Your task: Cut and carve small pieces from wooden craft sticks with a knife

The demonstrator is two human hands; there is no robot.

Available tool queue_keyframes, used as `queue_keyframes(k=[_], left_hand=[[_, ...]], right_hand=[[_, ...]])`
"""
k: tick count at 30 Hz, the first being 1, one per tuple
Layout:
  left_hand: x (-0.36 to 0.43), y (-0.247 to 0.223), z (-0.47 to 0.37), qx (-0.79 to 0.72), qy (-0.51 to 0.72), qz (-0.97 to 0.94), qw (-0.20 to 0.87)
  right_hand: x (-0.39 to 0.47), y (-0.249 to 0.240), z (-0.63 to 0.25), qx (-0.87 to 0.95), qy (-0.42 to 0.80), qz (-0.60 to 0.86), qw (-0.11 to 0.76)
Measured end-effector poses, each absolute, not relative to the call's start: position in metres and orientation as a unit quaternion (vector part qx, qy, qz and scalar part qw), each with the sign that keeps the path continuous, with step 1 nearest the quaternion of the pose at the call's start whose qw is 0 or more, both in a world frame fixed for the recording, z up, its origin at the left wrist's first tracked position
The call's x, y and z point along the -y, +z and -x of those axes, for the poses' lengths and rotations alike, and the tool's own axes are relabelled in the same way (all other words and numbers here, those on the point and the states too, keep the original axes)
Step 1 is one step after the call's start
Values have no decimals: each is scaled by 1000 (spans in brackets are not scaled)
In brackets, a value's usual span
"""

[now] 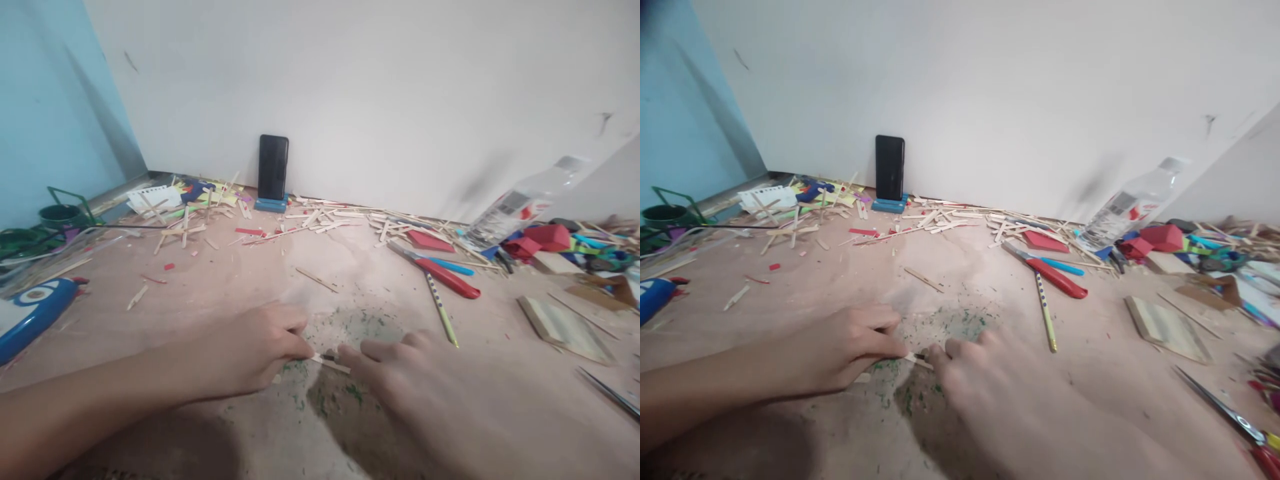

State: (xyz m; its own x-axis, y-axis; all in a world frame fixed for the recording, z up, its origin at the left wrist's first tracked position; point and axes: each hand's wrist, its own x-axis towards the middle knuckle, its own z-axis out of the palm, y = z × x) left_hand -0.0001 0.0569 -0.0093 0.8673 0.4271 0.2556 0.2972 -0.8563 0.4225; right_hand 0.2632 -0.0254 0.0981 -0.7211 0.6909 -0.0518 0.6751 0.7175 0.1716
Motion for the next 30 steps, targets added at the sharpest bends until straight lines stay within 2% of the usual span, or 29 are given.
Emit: queue_keyframes(k=[9,16,30], left_hand=[[-47,-8,2,-184,160,-952,185],[-53,-6,-2,-162,205,-948,181],[-57,-2,-1,-127,184,-969,105]], right_hand=[[20,96,-256,-921,107,-370,57],[12,94,-266,-926,69,-368,46],[15,69,-297,-915,23,-402,36]])
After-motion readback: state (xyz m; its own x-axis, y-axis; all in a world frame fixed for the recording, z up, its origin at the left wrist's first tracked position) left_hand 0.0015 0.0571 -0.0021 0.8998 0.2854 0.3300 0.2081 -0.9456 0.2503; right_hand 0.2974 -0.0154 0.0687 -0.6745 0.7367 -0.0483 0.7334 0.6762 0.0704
